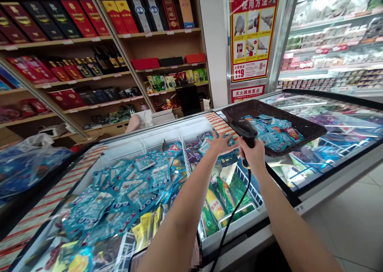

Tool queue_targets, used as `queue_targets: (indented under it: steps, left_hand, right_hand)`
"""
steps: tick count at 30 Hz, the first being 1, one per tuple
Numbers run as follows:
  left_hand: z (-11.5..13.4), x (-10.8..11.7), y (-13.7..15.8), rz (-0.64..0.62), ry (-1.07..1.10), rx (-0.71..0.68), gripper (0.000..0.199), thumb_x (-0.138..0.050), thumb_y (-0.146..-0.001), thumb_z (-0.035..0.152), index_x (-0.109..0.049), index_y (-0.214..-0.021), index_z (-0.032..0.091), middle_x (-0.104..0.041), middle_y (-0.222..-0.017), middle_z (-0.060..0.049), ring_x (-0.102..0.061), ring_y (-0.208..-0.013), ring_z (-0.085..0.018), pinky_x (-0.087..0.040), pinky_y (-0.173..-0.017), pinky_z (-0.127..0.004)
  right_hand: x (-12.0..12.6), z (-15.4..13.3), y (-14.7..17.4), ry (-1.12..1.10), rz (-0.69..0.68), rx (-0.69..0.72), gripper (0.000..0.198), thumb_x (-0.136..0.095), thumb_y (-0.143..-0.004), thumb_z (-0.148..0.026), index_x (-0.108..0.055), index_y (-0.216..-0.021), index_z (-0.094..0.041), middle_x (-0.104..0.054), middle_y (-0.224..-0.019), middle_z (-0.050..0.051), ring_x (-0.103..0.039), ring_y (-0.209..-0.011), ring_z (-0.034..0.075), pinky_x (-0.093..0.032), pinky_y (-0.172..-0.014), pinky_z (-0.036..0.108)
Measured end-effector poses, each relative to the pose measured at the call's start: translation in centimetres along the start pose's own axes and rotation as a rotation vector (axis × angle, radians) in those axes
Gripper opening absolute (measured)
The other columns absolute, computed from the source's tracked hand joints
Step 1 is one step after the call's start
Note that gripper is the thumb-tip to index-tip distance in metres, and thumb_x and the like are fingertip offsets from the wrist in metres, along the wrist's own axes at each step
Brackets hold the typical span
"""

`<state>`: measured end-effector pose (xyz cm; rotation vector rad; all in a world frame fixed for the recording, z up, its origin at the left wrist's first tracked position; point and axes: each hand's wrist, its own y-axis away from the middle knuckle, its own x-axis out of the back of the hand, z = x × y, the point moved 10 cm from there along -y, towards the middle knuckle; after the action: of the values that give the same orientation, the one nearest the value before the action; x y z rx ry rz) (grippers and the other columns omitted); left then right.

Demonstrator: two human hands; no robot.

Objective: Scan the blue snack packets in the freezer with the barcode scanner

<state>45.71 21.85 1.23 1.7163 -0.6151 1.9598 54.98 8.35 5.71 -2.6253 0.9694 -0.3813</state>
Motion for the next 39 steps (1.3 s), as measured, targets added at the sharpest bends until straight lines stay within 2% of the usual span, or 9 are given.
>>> queue_targets:
  steps: [4,13,17,22,25,27,29,33,39]
  left_hand:
    - [0.1,-1.1,-0.2,-0.101,-0.045,0.008,0.064,-0.043,-0.069,0.068,-0.04,-0.128,0.044,-0.037,-0.139,-0.003,-0.034,-0.122,-0.042,-0.019,-0.089,-0.077]
    - [-1.6,0.3,8.5,-0.003,-0.045,0.007,0.065,-0.039,-0.07,0.072,-0.041,-0.128,0.041,-0.034,-0.142,-0.002,-0.028,-0.126,-0.04,-0.018,-0.096,-0.071]
    - [-2.9,0.5,12.0,0.037,-0.028,0.036,0.064,-0.038,-0.071,0.072,-0.041,-0.128,0.042,-0.034,-0.142,-0.002,-0.028,-0.126,-0.041,-0.015,-0.093,-0.075]
    - [-3.9,1.8,14.2,0.148,0.072,0.038,0.069,-0.037,-0.076,0.069,-0.029,-0.137,0.037,-0.027,-0.147,-0.001,-0.014,-0.136,-0.038,-0.008,-0.101,-0.071]
    - [-5.9,4.6,16.0,0.312,0.142,-0.005,0.059,-0.03,-0.085,0.059,-0.03,-0.137,0.031,-0.034,-0.144,-0.003,-0.021,-0.135,-0.028,-0.014,-0.109,-0.056]
    - [-8.4,6.1,17.7,0.378,0.174,-0.015,0.049,-0.026,-0.09,0.05,-0.044,-0.129,0.026,-0.046,-0.133,-0.006,-0.038,-0.126,-0.02,-0.028,-0.107,-0.041]
    - [-11.6,7.0,19.7,0.412,0.159,0.035,0.045,-0.031,-0.089,0.046,-0.052,-0.12,0.021,-0.054,-0.123,-0.008,-0.045,-0.118,-0.02,-0.033,-0.103,-0.036]
    - [-15.2,5.4,22.1,0.288,0.094,0.108,0.053,-0.043,-0.08,0.058,-0.056,-0.117,0.022,-0.055,-0.122,-0.007,-0.044,-0.117,-0.025,-0.033,-0.1,-0.041]
    - [-14.6,3.5,22.5,0.232,0.022,0.153,0.072,-0.056,-0.063,0.069,-0.051,-0.118,0.024,-0.052,-0.122,-0.008,-0.041,-0.117,-0.03,-0.03,-0.097,-0.046]
  right_hand:
    - [-0.4,-0.4,0.3,0.072,-0.015,0.002,0.043,-0.053,-0.072,-0.056,-0.066,-0.079,-0.016,-0.063,-0.056,0.006,-0.059,-0.051,0.021,-0.045,-0.047,0.03]
    - [-1.0,-1.1,1.5,0.244,-0.003,0.104,0.044,-0.05,-0.075,-0.056,-0.066,-0.085,-0.016,-0.068,-0.071,0.01,-0.064,-0.071,0.026,-0.046,-0.06,0.032]
    - [-3.8,-1.9,2.9,0.361,-0.131,0.149,0.041,-0.05,-0.076,-0.056,-0.065,-0.083,-0.018,-0.068,-0.072,0.009,-0.064,-0.074,0.025,-0.045,-0.062,0.031]
    - [-7.5,-5.1,4.8,0.526,-0.268,0.234,0.041,-0.051,-0.076,-0.055,-0.064,-0.092,-0.02,-0.068,-0.079,0.009,-0.063,-0.081,0.024,-0.043,-0.068,0.029]
    - [-8.3,-7.1,5.4,0.579,-0.25,0.277,0.041,-0.047,-0.079,-0.056,-0.064,-0.094,-0.021,-0.068,-0.08,0.009,-0.063,-0.081,0.024,-0.041,-0.068,0.029]
    - [-8.6,-7.8,5.7,0.599,-0.232,0.301,0.042,-0.046,-0.079,-0.057,-0.063,-0.094,-0.021,-0.068,-0.078,0.009,-0.063,-0.079,0.025,-0.04,-0.066,0.03]
    - [-8.9,-8.0,6.0,0.609,-0.211,0.319,0.045,-0.045,-0.079,-0.059,-0.063,-0.094,-0.021,-0.067,-0.075,0.009,-0.063,-0.076,0.025,-0.039,-0.063,0.03]
    - [-9.8,-7.7,7.1,0.627,-0.184,0.339,0.043,-0.046,-0.079,-0.057,-0.063,-0.094,-0.021,-0.067,-0.073,0.008,-0.063,-0.072,0.025,-0.038,-0.059,0.029]
    - [-12.3,-7.5,9.1,0.675,-0.287,0.442,0.035,-0.051,-0.077,-0.051,-0.062,-0.094,-0.022,-0.067,-0.071,0.007,-0.062,-0.07,0.024,-0.038,-0.059,0.029]
